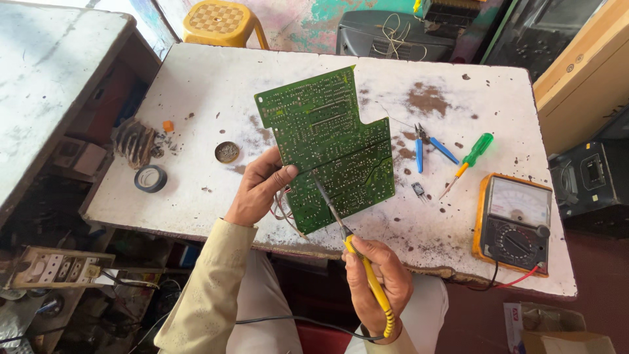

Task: The person solders multiple points on a green circuit board using a soldering iron and solder wire. They then test a small black component with a multimeter and use a knife to scrape its leads.

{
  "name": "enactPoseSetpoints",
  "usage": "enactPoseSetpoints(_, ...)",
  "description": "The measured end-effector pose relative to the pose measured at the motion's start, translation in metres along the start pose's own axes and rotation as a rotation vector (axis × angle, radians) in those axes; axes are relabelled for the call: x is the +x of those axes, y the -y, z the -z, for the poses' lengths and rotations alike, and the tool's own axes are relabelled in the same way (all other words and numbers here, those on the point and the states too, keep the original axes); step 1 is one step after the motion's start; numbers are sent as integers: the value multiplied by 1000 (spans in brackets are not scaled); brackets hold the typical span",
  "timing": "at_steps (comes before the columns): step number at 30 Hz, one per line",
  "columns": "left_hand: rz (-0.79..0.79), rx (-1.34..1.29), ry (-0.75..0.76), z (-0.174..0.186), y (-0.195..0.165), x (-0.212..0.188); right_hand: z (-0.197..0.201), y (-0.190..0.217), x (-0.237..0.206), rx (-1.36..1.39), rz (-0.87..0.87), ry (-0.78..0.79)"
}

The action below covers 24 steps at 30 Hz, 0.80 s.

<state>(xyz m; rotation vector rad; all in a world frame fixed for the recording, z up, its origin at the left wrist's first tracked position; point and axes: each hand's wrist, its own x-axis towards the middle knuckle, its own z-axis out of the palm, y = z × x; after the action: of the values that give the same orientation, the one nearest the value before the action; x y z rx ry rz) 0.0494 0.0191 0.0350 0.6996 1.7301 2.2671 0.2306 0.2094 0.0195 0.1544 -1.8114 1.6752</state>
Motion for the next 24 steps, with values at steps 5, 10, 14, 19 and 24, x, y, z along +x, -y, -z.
enactPoseSetpoints(5,-2,-7,-5,-1,0,-2,0,2,-2,34,-14,6)
enactPoseSetpoints(10,9,-22,-5,-1,1,-2,-1,2,-4,15,-22,3)
enactPoseSetpoints(14,10,-19,-11,-1,3,-3,-2,2,-4,6,-6,7)
enactPoseSetpoints(19,1,-33,-5,-1,5,-3,-1,3,-4,-11,11,6)
enactPoseSetpoints(24,-4,-46,1,0,6,-4,-1,4,-4,0,24,11)
